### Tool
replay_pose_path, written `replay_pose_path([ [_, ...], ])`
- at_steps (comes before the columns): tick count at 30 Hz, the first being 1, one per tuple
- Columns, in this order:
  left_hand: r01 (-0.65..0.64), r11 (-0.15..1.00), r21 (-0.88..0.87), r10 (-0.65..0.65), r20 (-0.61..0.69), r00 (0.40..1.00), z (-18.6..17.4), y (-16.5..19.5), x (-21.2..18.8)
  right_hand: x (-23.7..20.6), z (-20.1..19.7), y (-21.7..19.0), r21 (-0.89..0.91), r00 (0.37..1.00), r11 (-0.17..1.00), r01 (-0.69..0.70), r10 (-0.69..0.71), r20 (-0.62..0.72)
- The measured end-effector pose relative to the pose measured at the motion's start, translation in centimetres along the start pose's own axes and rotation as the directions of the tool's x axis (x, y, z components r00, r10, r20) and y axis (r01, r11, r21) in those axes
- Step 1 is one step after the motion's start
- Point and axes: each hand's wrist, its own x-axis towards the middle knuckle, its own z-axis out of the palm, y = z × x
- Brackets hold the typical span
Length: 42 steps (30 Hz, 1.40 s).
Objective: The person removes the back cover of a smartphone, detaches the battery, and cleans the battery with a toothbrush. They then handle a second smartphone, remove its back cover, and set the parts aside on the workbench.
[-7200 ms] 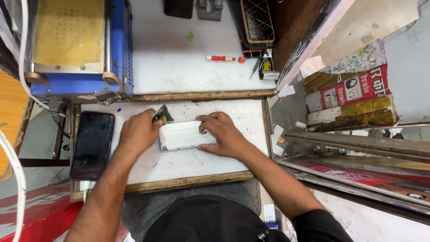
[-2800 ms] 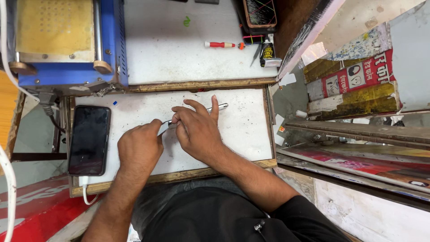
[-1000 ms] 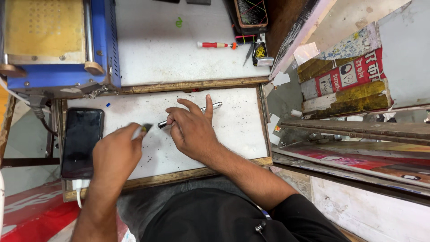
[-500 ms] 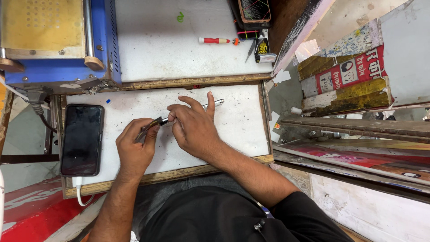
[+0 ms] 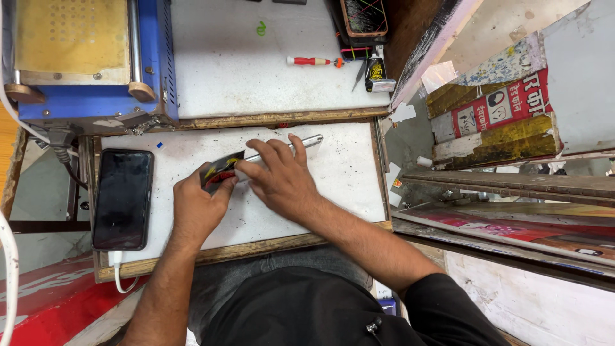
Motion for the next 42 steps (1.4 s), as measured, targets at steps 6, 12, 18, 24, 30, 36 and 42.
replay_pose_path([
  [6, -0.184, 0.982, 0.028, 0.186, -0.047, 0.982, -3.6, 6.2, 1.1, 1.1, -0.7, 0.7, 0.267, 0.988, 0.963, 0.028, 0.014, -0.153],
  [12, -0.132, 0.966, 0.224, 0.140, -0.019, 0.990, -5.1, 9.8, 2.7, 3.0, -0.5, -1.0, 0.519, 0.951, 0.853, -0.064, 0.209, -0.227],
  [18, -0.204, 0.972, 0.116, 0.214, -0.085, 0.973, -3.8, 9.1, 2.9, 2.8, 0.5, -1.0, 0.558, 0.913, 0.816, -0.153, 0.333, -0.236],
  [24, -0.127, 0.991, -0.033, 0.121, -0.143, 0.982, -2.9, 8.3, 2.4, 3.1, 0.2, -0.5, 0.539, 0.924, 0.835, -0.113, 0.288, -0.252],
  [30, -0.167, 0.980, -0.106, 0.143, -0.203, 0.969, -2.6, 7.7, 1.5, 3.3, -0.6, -0.4, 0.525, 0.935, 0.848, -0.069, 0.238, -0.262],
  [36, -0.138, 0.975, -0.173, 0.112, -0.150, 0.982, -2.3, 7.2, 1.6, 3.7, -2.1, -0.5, 0.454, 0.938, 0.891, -0.019, 0.174, -0.301],
  [42, -0.284, 0.958, 0.022, 0.285, -0.087, 0.955, -2.8, 7.8, 2.7, 4.2, -4.5, 0.3, 0.402, 0.945, 0.902, -0.159, 0.256, -0.201],
])
